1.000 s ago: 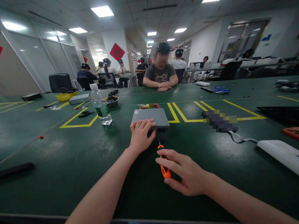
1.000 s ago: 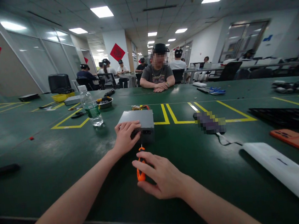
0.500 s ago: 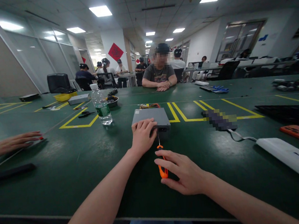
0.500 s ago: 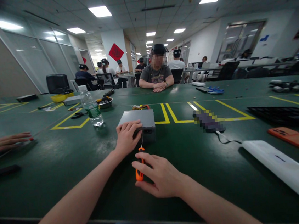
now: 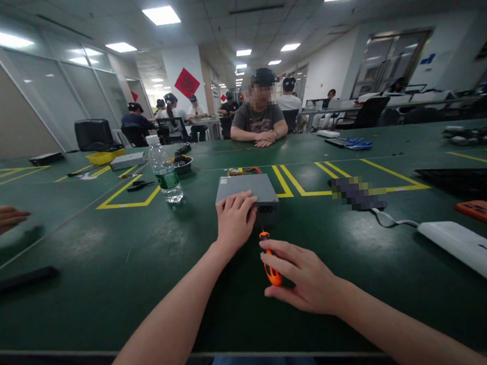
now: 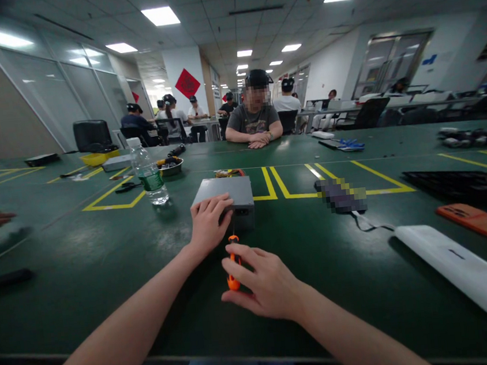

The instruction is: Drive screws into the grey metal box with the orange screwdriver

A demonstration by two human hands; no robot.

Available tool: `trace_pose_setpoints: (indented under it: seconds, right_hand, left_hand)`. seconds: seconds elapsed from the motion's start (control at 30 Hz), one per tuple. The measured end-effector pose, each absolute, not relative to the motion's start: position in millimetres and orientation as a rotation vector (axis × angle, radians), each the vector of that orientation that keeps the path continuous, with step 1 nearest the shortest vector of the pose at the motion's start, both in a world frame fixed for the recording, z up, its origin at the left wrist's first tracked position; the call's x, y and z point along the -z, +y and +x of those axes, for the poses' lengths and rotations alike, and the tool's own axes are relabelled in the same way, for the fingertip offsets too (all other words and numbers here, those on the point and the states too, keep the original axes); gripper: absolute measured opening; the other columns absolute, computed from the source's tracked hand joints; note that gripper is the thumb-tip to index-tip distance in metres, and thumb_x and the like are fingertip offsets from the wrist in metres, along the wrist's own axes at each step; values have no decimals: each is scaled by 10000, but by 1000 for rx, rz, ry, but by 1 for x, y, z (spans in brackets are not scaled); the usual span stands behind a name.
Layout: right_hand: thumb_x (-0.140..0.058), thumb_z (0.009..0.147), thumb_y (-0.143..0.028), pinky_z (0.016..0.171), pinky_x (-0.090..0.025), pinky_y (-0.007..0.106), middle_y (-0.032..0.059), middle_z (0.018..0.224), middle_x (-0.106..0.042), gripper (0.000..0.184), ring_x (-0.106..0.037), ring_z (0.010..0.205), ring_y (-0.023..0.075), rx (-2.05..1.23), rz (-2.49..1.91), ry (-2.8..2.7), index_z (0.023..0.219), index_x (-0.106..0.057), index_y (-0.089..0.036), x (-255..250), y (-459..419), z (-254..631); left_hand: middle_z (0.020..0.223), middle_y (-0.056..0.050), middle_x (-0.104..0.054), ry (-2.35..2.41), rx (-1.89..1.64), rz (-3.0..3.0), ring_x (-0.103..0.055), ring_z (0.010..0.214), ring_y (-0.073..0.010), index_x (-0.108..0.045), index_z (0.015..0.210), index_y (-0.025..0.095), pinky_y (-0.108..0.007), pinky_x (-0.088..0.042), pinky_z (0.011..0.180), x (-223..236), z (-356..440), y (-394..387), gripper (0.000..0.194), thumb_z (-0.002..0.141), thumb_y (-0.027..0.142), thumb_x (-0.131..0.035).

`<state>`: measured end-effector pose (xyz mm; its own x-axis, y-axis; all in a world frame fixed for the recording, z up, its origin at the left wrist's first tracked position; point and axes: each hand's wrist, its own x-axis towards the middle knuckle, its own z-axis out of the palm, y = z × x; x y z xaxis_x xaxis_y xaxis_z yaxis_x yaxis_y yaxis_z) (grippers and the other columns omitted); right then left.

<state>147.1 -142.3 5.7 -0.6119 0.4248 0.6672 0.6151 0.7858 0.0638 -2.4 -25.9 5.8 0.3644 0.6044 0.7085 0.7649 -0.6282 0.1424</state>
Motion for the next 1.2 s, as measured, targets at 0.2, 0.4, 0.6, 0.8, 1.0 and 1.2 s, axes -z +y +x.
trace_pose_setpoints:
  seconds: [0.2, 0.4, 0.6, 0.8, 1.0, 1.2]
  right_hand:
    - [-446, 885, -303, 755, -524, 333, 200, 1098, -543, 278, -587, 986, 241, 443, -714, -2312, 1091, -486, -121, -8, -142, 145]
    - [-498, 857, -304, 725, -532, 327, 194, 1096, -567, 275, -623, 910, 215, 323, -743, -2228, 1062, -431, -133, -3, -141, 148]
    - [-445, 883, -290, 795, -512, 337, 184, 1158, -546, 331, -569, 1036, 231, 441, -747, -2335, 1168, -473, -124, -11, -143, 147]
    - [-564, 821, -300, 654, -528, 302, 168, 1015, -621, 198, -627, 798, 196, 574, -720, -2201, 925, -512, -139, -5, -140, 147]
    - [-514, 865, -276, 711, -517, 299, 167, 1032, -611, 162, -621, 854, 189, 698, -742, -2307, 974, -535, -158, -4, -141, 144]
    - [-501, 841, -119, 651, -487, 297, 164, 994, -644, 120, -624, 725, 170, 905, -826, -2161, 932, -577, -138, -5, -140, 148]
  left_hand:
    - [1229, 4, -574, -1213, 1110, -2410, -475, 1123, -204, -562, 1053, 280, -396, -297, 903, -6, -2, -27, 205, 874, 251, -468]
    - [1225, 4, -577, -1241, 1117, -2399, -475, 1115, -203, -562, 1059, 278, -395, -302, 895, -6, -1, -28, 208, 878, 249, -465]
    - [1232, 6, -573, -1234, 1134, -2412, -473, 1109, -204, -562, 1061, 277, -402, -299, 898, -6, -1, -28, 209, 883, 243, -458]
    - [1238, 10, -569, -1240, 1132, -2409, -468, 1114, -200, -558, 1064, 281, -402, -295, 895, -5, 0, -28, 211, 874, 242, -476]
    - [1237, 14, -569, -1229, 1143, -2404, -470, 1114, -198, -558, 1055, 278, -401, -294, 891, -5, 0, -28, 198, 885, 253, -459]
    - [1233, 7, -571, -1241, 1146, -2406, -473, 1105, -209, -560, 1057, 273, -406, -301, 891, -6, 1, -29, 209, 870, 241, -473]
